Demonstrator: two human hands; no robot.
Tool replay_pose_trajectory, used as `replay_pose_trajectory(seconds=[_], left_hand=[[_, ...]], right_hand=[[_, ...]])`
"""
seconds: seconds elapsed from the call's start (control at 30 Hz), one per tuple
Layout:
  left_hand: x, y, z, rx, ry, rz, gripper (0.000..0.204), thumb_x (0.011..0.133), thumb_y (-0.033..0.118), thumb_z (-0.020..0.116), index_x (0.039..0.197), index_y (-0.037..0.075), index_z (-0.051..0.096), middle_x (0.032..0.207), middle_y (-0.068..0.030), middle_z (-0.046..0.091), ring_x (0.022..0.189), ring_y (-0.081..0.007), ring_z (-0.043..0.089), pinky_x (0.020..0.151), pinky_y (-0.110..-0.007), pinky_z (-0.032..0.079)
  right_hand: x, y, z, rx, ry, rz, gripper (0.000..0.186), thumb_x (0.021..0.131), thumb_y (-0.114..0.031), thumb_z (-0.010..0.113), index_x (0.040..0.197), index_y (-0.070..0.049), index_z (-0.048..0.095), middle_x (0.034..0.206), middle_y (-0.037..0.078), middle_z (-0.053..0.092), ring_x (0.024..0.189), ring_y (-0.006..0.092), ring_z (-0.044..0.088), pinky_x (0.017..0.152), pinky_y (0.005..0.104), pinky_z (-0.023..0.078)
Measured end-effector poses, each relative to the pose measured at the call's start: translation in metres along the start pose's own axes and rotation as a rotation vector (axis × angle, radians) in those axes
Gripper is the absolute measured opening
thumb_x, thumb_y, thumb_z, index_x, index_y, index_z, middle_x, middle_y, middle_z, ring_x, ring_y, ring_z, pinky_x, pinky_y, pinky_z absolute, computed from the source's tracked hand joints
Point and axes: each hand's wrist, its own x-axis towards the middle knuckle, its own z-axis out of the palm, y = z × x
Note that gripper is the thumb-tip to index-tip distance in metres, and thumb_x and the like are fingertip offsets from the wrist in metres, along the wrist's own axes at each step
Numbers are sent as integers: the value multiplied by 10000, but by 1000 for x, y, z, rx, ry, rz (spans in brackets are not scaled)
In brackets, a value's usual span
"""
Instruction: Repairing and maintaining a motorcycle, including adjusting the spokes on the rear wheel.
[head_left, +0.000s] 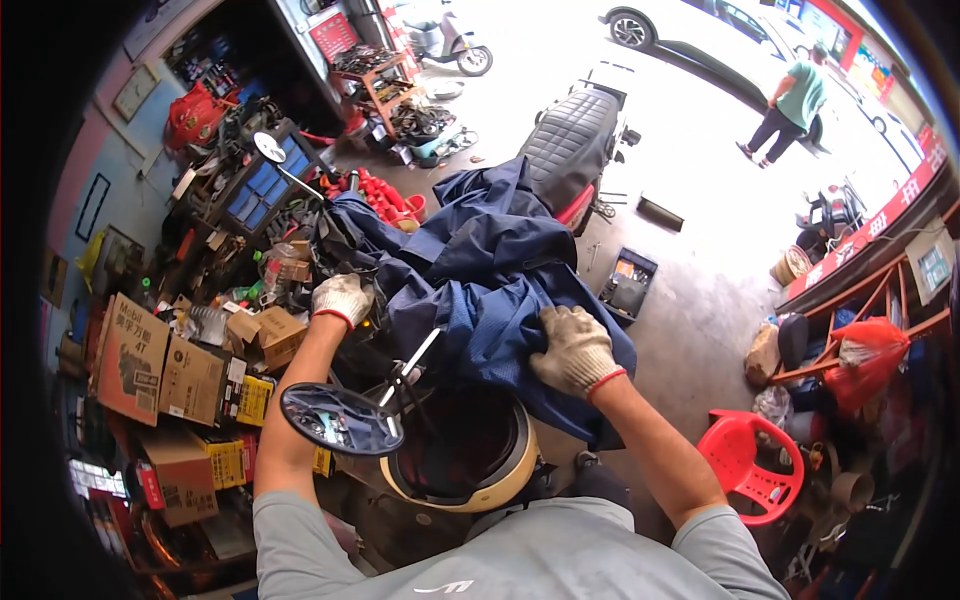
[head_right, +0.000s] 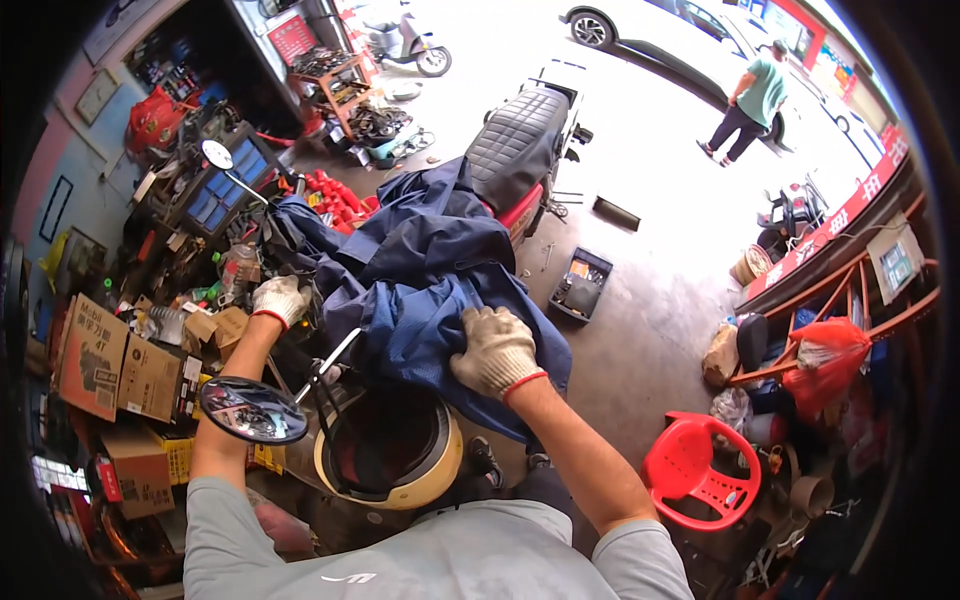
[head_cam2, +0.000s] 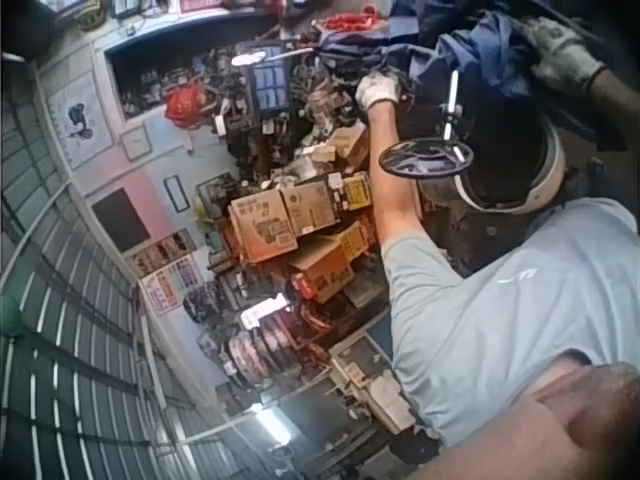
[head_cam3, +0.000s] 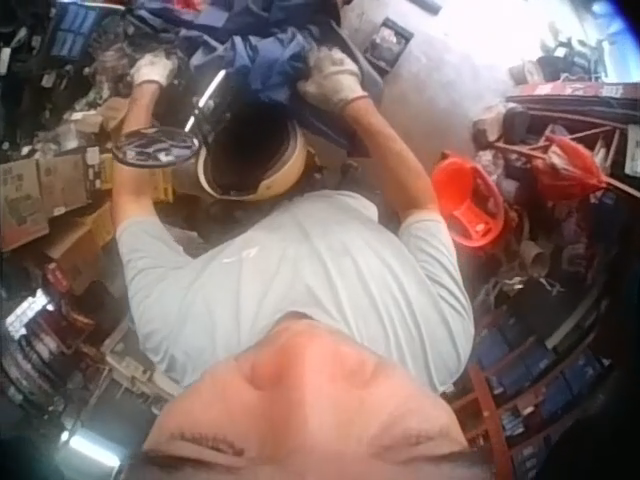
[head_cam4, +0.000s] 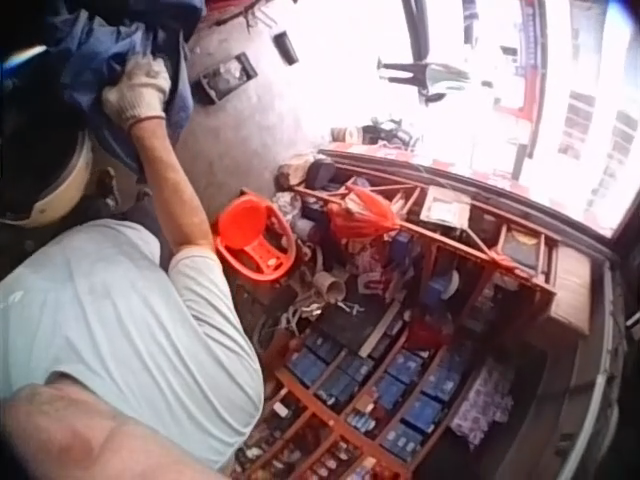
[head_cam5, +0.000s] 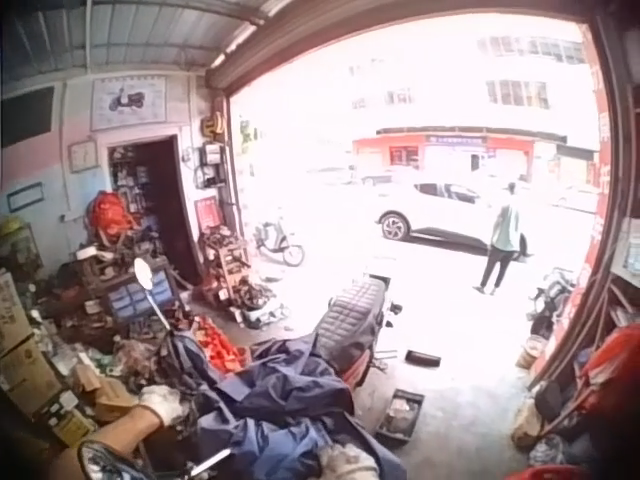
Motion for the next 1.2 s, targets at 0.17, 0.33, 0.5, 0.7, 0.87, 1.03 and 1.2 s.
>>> replay_pose_trajectory(seconds=[0.17,0.33,0.5,0.7,0.87,1.03,1.2], left_hand=[[16,-13,14,24,84,94,499,876,454,407,955,41,677,1012,-206,643,961,-334,621,848,-433,482],[32,-6,13,66,63,107,458,892,387,375,932,56,689,998,-187,652,934,-332,632,825,-440,491],[43,-30,27,-42,-25,14,507,898,427,368,1072,31,633,1155,-195,591,1098,-316,556,938,-420,430],[-11,-100,36,-17,316,129,408,903,324,432,1234,102,521,1236,-187,531,1086,-363,532,895,-454,440],[-143,-139,124,-345,435,-346,402,902,351,451,1176,73,546,1107,-219,576,1029,-387,544,881,-448,436],[-400,-124,320,-495,84,-741,532,901,498,384,1090,39,578,1074,-270,578,945,-440,570,791,-493,468],[-638,103,431,-796,-480,-983,462,885,435,479,1052,30,627,1158,-218,571,1064,-376,548,892,-442,450]], right_hand=[[-10,-21,4,38,1,-3,497,705,-311,599,1094,-5,546,1101,194,576,1083,331,526,945,400,419],[-21,-36,2,87,-21,-5,464,721,-298,612,1076,-8,544,1076,200,576,1063,339,535,916,412,441],[-26,-40,4,135,-27,-20,469,729,-310,619,1086,-15,545,1078,193,571,1068,337,528,920,411,437],[-24,-15,37,168,268,-144,514,749,-333,634,1140,-15,532,1134,182,554,1058,342,517,929,427,413],[-27,12,52,209,284,-164,520,791,-302,602,1229,-52,478,1212,180,499,1151,338,450,979,431,367],[-31,10,64,255,200,-266,592,817,-313,592,1316,-54,406,1302,200,455,1229,339,414,1033,398,336],[-36,0,48,141,175,-198,663,812,-360,585,1325,3,373,1314,237,440,1246,361,398,1038,402,329]])
